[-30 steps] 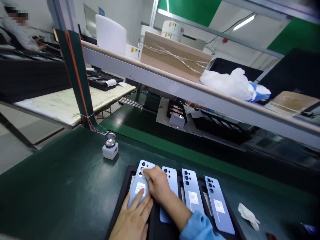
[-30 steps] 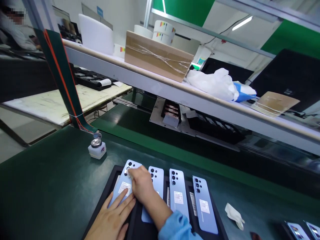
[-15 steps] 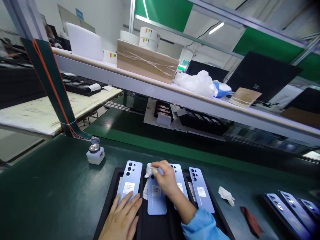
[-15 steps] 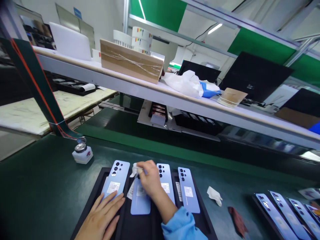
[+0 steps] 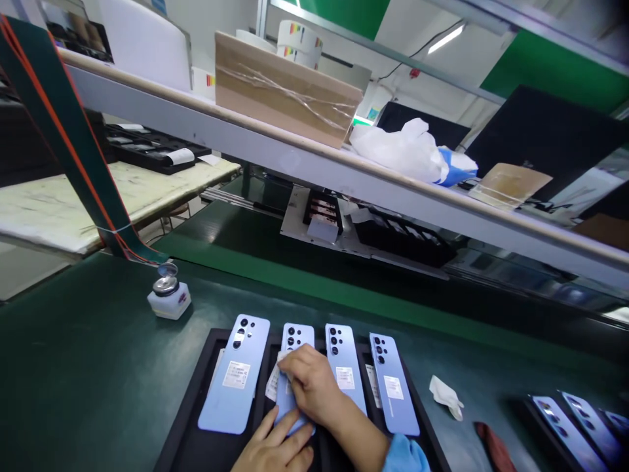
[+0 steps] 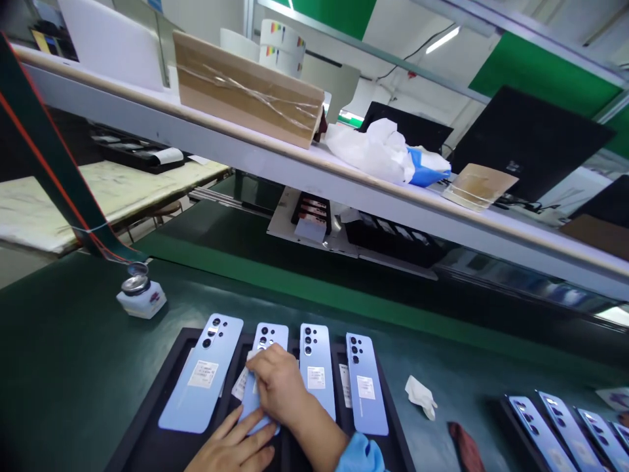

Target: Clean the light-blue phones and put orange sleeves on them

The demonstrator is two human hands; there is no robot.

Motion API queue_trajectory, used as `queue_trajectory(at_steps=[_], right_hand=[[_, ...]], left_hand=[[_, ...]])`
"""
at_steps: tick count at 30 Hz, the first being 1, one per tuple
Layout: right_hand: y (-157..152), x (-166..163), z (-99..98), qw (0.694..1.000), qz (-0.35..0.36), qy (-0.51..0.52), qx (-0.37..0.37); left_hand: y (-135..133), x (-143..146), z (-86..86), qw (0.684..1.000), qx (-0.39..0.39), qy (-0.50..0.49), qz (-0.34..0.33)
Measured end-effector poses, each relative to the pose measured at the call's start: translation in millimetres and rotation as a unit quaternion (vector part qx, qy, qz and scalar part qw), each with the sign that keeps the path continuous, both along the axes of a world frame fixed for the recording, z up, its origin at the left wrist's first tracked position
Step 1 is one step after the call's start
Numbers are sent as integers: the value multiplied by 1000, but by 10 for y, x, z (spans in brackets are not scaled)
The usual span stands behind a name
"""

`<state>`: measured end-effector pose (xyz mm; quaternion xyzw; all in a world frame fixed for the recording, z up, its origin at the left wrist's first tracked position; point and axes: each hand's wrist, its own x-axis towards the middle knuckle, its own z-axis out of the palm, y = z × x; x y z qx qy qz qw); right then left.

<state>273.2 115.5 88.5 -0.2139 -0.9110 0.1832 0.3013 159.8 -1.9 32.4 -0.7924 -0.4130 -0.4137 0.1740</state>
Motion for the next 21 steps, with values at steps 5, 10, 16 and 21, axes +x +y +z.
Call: queue_trajectory(at_steps=[5, 10, 16, 21], right_hand=[[479, -239, 63, 997, -71, 8, 13], [328, -92, 21, 996, -83, 16, 4], [-1, 8, -54, 999, -31, 18, -21], [489, -187, 51, 990, -131, 40, -20]], left_hand=[[29, 3, 84, 1000, -4, -4, 2], [90, -12, 39, 999, 38, -8, -9], [70, 15, 32, 1000, 21, -18, -8], [24, -1, 92, 1000, -11, -2, -10]])
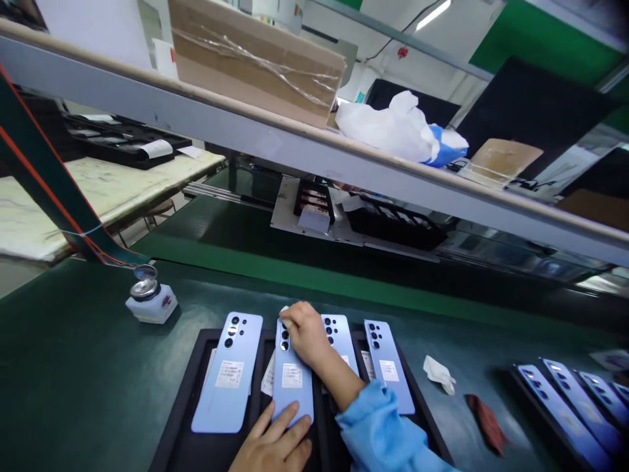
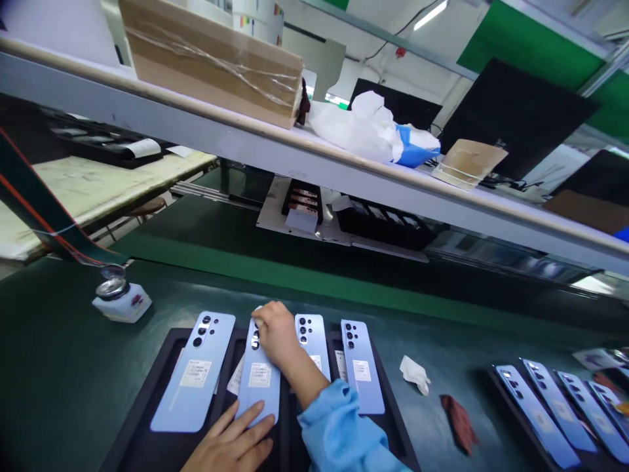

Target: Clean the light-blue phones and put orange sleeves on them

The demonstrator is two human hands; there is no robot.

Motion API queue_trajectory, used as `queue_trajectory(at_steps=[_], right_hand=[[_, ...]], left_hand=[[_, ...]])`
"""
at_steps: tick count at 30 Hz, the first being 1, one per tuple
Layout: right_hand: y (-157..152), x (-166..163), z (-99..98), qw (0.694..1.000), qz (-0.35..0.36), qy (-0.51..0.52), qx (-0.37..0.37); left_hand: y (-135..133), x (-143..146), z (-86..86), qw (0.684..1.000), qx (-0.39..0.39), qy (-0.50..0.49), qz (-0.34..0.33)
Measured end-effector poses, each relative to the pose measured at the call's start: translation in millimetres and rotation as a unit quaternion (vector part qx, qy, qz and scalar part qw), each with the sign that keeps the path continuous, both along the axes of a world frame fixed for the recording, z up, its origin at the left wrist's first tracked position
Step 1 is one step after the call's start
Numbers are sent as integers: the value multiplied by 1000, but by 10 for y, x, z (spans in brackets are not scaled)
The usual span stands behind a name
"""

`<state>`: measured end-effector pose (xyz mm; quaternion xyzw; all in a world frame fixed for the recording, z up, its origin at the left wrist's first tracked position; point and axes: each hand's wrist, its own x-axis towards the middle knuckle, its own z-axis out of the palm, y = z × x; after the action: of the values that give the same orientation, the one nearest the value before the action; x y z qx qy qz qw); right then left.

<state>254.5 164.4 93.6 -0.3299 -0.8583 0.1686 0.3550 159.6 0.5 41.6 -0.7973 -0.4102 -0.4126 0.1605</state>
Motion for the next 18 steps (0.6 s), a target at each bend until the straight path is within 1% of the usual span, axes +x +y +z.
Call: queue_trajectory(at_steps=[2, 4, 7, 9, 11, 14, 16, 17, 18], right_hand=[[22, 26, 11, 1000, -20, 12, -7], [-116, 124, -23, 1000, -7, 8, -11], [-397, 296, -99, 999, 28, -7, -25], [-479, 320, -119, 999, 32, -11, -38], [-427, 250, -99, 999, 10, -6, -45], [-199, 146, 19, 998, -40, 17, -49], [-95, 200, 145, 995, -68, 42, -52], [-85, 277, 210, 994, -81, 55, -54], [-103, 387, 271, 992, -93, 68, -55]], left_hand=[[-5, -20, 9, 1000, 2, 4, -7], [-14, -46, 6, 1000, -8, 21, -8], [-49, -87, -2, 997, -54, 58, -20], [-87, -116, 11, 992, -91, 77, -45], [-119, -149, 59, 987, -118, 81, -67], [-130, -200, 197, 983, -127, 102, -87], [-122, -220, 266, 980, -111, 132, -99], [-121, -226, 264, 982, -92, 133, -100], [-125, -232, 226, 984, -74, 129, -99]])
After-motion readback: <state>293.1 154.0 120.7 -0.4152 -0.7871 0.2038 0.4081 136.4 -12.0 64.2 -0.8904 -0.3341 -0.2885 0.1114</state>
